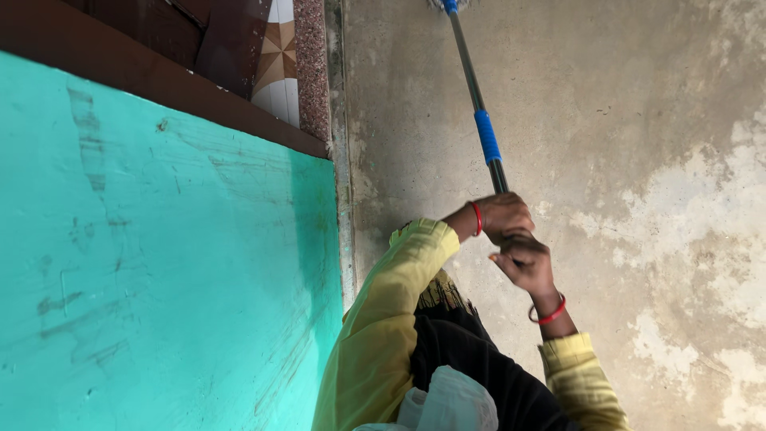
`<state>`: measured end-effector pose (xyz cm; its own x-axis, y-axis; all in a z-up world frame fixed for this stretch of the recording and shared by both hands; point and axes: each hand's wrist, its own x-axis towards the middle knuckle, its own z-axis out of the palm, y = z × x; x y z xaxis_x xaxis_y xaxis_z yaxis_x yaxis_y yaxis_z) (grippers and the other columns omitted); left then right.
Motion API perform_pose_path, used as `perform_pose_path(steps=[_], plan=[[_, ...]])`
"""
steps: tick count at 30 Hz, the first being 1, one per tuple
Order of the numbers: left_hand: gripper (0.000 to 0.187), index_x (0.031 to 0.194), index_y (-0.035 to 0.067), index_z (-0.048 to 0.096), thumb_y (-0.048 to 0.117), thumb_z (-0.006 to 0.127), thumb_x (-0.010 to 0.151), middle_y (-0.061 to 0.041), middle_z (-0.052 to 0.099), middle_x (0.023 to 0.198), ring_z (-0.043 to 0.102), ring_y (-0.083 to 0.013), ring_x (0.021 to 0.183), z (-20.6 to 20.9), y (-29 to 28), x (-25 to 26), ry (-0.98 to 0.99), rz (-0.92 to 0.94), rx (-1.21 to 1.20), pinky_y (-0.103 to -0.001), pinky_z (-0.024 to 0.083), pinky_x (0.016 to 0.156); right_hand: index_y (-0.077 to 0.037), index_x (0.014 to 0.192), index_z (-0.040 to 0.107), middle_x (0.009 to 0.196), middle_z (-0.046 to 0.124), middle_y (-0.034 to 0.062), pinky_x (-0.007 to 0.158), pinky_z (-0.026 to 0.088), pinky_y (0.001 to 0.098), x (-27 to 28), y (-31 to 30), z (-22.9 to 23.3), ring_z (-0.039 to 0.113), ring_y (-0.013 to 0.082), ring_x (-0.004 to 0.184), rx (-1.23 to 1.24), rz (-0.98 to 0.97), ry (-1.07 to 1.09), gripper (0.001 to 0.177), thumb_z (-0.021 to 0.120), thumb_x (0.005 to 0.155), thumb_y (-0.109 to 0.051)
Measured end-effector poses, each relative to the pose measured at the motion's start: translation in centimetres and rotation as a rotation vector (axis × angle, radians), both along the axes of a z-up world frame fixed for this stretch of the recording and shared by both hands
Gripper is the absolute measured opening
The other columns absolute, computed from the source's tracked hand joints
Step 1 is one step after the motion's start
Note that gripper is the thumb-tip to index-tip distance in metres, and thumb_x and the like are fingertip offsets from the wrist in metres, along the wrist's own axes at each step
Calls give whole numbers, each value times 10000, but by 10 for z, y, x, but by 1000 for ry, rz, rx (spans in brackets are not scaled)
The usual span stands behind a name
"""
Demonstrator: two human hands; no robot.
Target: The person mops a concrete floor by hand using a mop.
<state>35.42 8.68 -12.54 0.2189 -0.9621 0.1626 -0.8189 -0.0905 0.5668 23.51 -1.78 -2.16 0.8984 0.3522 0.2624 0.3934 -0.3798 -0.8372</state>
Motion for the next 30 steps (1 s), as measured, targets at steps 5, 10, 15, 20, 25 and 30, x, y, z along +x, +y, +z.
perform_pose_path(steps=[5, 10, 15, 20, 25, 30], plan=[[233, 563, 197, 528, 297, 729, 628, -18, 603, 558, 635, -246, 559, -16, 21, 3, -39, 49, -189, -415, 534, 578, -14, 601, 569, 623, 578, 67, 626, 469, 343, -6, 14, -13, 543, 196, 641, 19, -95, 168, 366, 855, 814, -102], [311, 575, 202, 490, 288, 637, 835, 46, 527, 510, 532, -155, 436, -21, 7, -62, 16, -7, -7, -365, 514, 524, -86, 581, 564, 621, 621, 9, 638, 512, 298, -62, 8, -15, 603, 136, 628, 114, -12, 61, 363, 820, 833, -136], [368, 575, 182, 501, 358, 642, 866, 29, 520, 504, 537, -172, 446, 19, -9, -168, 5, 12, -21, -370, 496, 462, -68, 584, 628, 612, 656, 30, 549, 488, 304, -159, -13, 23, 618, 147, 560, 66, -16, 217, 288, 802, 798, -151], [225, 610, 182, 608, 369, 718, 667, -23, 627, 563, 666, -276, 555, 78, -19, -276, 61, 70, -216, -432, 505, 496, -52, 811, 744, 687, 619, 30, 707, 488, 346, -263, -45, 84, 634, 185, 742, 245, 148, 305, 263, 741, 709, -295], [229, 611, 157, 603, 351, 705, 680, -53, 656, 562, 701, -273, 561, 112, -33, -344, 182, 40, 38, -430, 531, 550, -58, 677, 749, 631, 675, 51, 637, 534, 344, -335, -50, 106, 660, 204, 683, -40, 30, 314, 175, 838, 728, -200], [194, 603, 151, 578, 279, 723, 625, -48, 661, 594, 685, -294, 606, 108, -17, -340, 191, 69, -73, -451, 517, 570, -49, 689, 743, 630, 695, 36, 658, 553, 332, -326, -32, 106, 678, 215, 687, -43, -7, 188, 148, 837, 738, -151]])
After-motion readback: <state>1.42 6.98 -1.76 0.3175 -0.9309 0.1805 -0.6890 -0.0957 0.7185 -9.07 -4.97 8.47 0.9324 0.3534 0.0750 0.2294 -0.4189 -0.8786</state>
